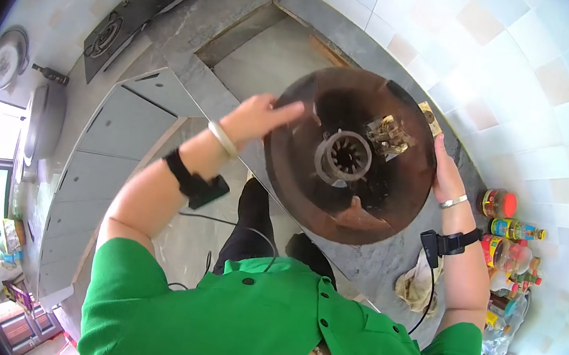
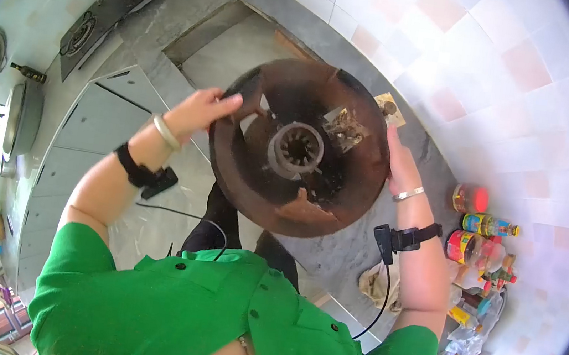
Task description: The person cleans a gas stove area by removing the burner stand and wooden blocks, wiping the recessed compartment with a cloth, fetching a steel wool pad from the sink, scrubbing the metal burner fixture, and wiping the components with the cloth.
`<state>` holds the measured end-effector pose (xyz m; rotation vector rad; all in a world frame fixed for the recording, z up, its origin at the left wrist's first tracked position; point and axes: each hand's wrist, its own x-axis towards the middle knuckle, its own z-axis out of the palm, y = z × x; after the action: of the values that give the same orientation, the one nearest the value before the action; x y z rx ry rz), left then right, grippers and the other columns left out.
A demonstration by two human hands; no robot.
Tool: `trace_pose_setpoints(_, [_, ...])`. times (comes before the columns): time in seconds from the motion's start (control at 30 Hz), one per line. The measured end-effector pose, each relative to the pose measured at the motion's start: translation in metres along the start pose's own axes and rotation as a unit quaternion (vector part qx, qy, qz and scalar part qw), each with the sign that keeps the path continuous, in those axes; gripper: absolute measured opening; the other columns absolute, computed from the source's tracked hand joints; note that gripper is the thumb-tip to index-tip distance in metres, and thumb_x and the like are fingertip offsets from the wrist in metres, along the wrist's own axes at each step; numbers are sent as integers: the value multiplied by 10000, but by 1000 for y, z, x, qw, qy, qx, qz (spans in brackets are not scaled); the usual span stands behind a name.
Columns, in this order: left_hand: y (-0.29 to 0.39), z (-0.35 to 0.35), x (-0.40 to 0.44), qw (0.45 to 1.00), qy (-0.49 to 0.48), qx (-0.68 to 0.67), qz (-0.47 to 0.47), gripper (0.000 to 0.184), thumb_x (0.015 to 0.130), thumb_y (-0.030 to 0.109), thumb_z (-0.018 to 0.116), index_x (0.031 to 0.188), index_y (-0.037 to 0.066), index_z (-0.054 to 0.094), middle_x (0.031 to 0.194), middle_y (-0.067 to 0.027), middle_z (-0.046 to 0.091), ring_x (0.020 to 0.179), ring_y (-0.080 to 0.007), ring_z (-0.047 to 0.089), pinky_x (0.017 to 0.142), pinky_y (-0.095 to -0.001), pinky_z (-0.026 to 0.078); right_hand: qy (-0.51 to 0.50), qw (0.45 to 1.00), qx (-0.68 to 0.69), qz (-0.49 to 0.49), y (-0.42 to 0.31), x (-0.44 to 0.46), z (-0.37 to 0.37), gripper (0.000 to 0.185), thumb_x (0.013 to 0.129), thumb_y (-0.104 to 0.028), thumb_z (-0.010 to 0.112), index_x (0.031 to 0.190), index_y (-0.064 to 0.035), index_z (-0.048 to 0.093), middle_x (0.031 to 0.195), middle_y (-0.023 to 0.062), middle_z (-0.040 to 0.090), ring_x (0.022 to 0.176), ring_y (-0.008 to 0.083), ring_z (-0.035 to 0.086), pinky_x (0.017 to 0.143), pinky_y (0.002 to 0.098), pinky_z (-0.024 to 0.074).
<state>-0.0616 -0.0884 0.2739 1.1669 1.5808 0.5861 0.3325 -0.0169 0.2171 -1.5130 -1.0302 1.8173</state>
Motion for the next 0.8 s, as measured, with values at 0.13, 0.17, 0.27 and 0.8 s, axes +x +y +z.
trace_pose_setpoints(0.13, [-3,-79,65,999,17,37,8,737,796,642,561,992,-65,626,895,-140,641,797,-182,610,647,-329,485,30,996,73,-40,-17,7,77,617,931,-554,410,1278,-50,490,1217,64,581,1070,164,564,907,310,443])
trace_pose_setpoints(0.17, [-1,-101,83,998,11,55,13,765,797,667,539,1002,-65,624,918,-150,639,823,-187,609,672,-337,486,33,995,89,-35,-21,12,97,617,930,-555,410,1275,-50,492,1216,63,582,1075,162,563,905,308,447])
trace_pose_setpoints(0.27, [-4,-166,148,994,-47,96,33,812,800,701,492,1042,-65,616,1000,-172,627,899,-211,599,754,-342,478,73,985,141,-62,-25,26,162,615,917,-575,415,1208,-48,541,1130,72,623,1001,173,605,849,321,487])
trace_pose_setpoints(0.8, [17,-266,402,883,-151,401,192,931,784,778,351,1138,-53,579,1080,-225,615,1053,-344,565,918,-383,414,240,920,307,-51,-17,141,350,602,886,-541,521,1091,24,559,987,104,629,835,180,646,706,341,563])
